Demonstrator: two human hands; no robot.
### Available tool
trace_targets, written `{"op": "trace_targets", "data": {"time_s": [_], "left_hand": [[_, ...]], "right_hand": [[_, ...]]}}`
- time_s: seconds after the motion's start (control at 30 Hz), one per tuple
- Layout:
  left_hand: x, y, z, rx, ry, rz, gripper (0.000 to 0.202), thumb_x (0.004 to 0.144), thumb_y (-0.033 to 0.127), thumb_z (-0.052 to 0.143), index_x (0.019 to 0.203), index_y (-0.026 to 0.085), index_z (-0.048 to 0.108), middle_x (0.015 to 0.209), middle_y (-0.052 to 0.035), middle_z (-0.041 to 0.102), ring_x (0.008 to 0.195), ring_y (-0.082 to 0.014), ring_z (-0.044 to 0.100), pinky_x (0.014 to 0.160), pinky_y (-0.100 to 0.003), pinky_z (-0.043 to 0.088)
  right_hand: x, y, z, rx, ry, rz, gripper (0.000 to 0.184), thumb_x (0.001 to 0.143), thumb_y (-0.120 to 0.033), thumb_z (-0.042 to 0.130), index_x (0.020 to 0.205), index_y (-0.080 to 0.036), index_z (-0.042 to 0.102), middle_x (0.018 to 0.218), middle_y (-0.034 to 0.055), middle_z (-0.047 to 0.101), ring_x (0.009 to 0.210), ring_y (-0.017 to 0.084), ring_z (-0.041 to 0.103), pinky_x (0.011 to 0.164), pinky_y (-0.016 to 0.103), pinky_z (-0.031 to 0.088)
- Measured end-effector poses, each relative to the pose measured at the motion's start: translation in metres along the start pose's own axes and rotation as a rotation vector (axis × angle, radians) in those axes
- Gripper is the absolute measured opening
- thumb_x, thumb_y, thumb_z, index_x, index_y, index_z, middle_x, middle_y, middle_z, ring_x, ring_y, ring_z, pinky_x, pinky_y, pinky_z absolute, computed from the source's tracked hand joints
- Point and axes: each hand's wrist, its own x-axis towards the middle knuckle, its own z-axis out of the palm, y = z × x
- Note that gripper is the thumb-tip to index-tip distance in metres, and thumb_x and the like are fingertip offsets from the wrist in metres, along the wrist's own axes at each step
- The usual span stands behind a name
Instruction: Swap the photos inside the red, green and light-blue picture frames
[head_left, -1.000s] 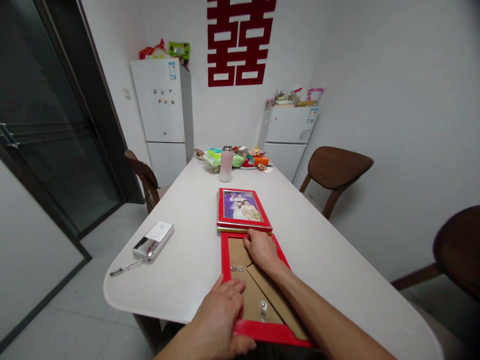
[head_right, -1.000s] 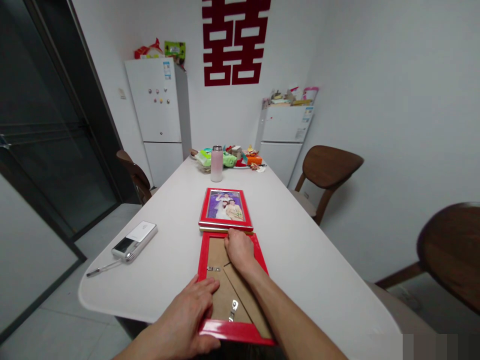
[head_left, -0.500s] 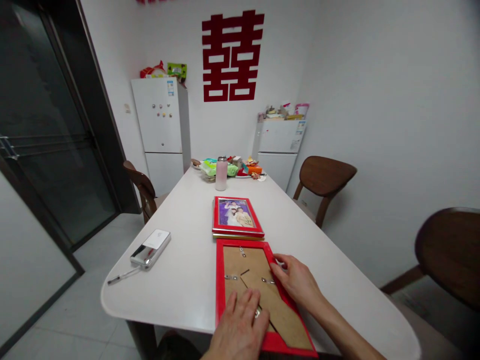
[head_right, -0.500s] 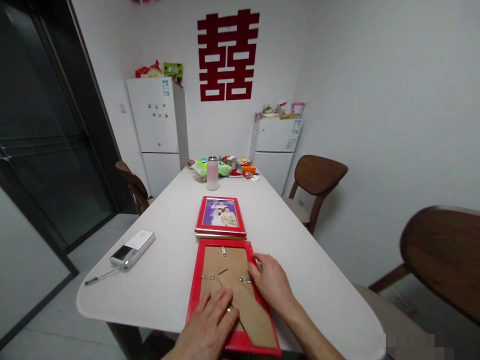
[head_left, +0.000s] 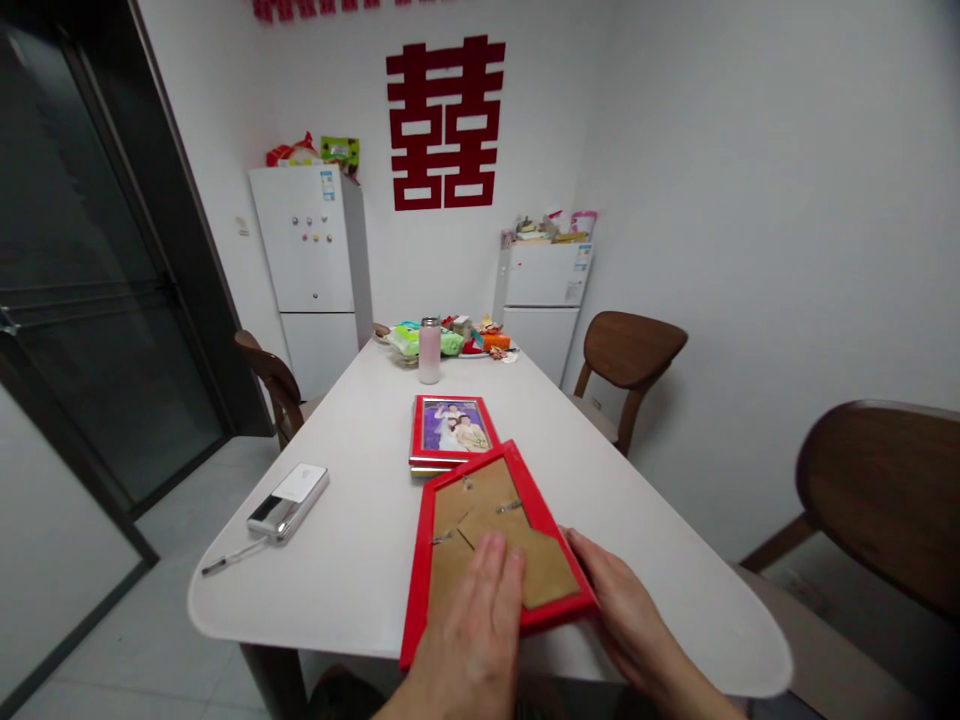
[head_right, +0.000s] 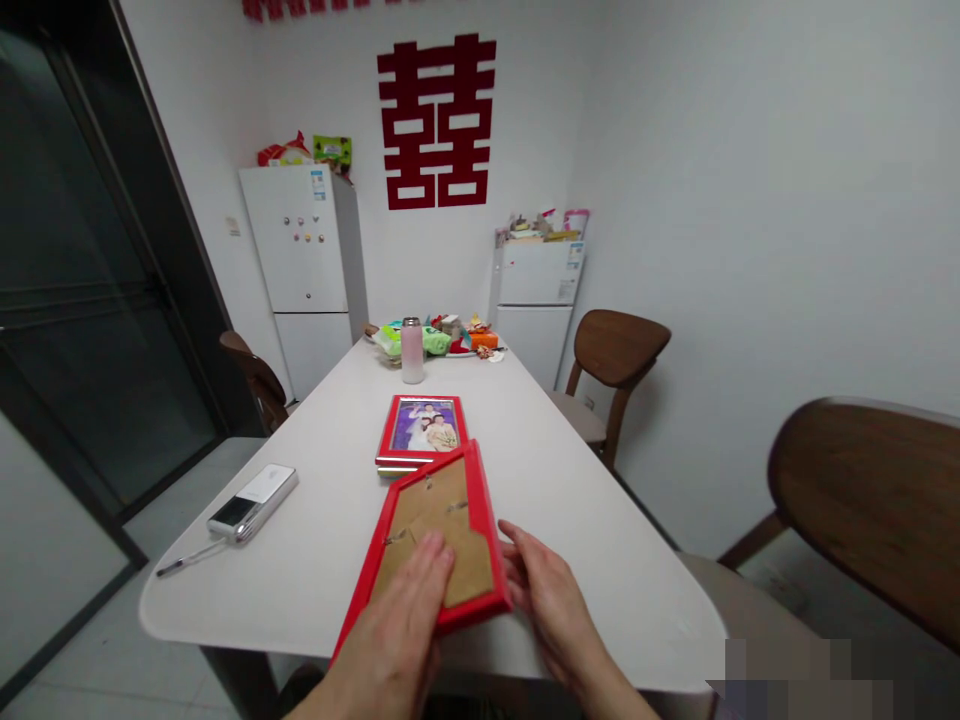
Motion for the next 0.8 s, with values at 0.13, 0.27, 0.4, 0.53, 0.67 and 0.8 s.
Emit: {"op": "trace_targets", "data": {"time_s": [0.13,0.27,0.4,0.53,0.67,0.8], "left_hand": [[0.000,0.007,-0.019,-0.386,0.419,-0.146,0.051,0.079,0.017,0.032,0.128,0.014,0.018,0.131,-0.0088,0.033,0.118,-0.0207,0.033,0.096,-0.034,0.032],[0.004,0.015,-0.011,-0.807,0.602,-0.237,0.048,0.082,0.029,0.038,0.126,0.015,0.024,0.122,-0.0088,0.046,0.109,-0.0216,0.044,0.091,-0.032,0.037],[0.011,0.014,-0.010,-1.149,0.639,-0.225,0.059,0.076,0.027,0.050,0.127,0.018,0.020,0.123,-0.0082,0.044,0.107,-0.0219,0.045,0.089,-0.031,0.039],[0.024,0.008,-0.007,-1.330,0.376,-0.155,0.059,0.068,0.016,0.058,0.121,0.019,0.032,0.118,-0.0062,0.049,0.102,-0.0220,0.050,0.085,-0.031,0.043],[0.044,0.007,0.025,-1.320,0.187,-0.128,0.057,0.065,0.011,0.056,0.118,0.020,0.036,0.113,-0.0038,0.054,0.098,-0.0207,0.052,0.079,-0.029,0.046],[0.064,0.004,0.060,-0.866,0.117,-0.166,0.053,0.066,0.011,0.054,0.116,0.020,0.038,0.111,-0.0027,0.055,0.094,-0.0184,0.054,0.076,-0.025,0.046]], "right_hand": [[-0.013,0.017,0.035,0.191,-0.159,0.112,0.040,0.075,-0.041,0.047,0.104,-0.015,0.051,0.090,0.0102,0.064,0.074,0.019,0.061,0.066,0.033,0.048],[-0.015,0.028,0.056,0.451,-0.101,-0.001,0.044,0.072,-0.034,0.054,0.112,-0.019,0.044,0.099,0.0049,0.062,0.087,0.017,0.058,0.074,0.030,0.047],[-0.009,0.011,0.032,0.426,0.053,-0.094,0.062,0.064,-0.028,0.062,0.121,-0.025,0.036,0.091,-0.0008,0.065,0.079,0.017,0.061,0.068,0.028,0.049],[0.007,-0.017,-0.026,0.186,0.198,-0.024,0.069,0.062,-0.025,0.061,0.125,-0.021,0.031,0.068,-0.0002,0.068,0.059,0.019,0.063,0.054,0.029,0.050],[0.032,-0.035,-0.083,-0.176,0.278,-0.021,0.061,0.066,-0.022,0.056,0.122,-0.014,0.036,0.066,0.0039,0.068,0.054,0.019,0.063,0.050,0.028,0.049],[0.057,-0.040,-0.117,-0.615,0.350,-0.086,0.049,0.069,-0.025,0.050,0.115,-0.008,0.046,0.070,0.0066,0.068,0.058,0.018,0.063,0.053,0.026,0.049]]}}
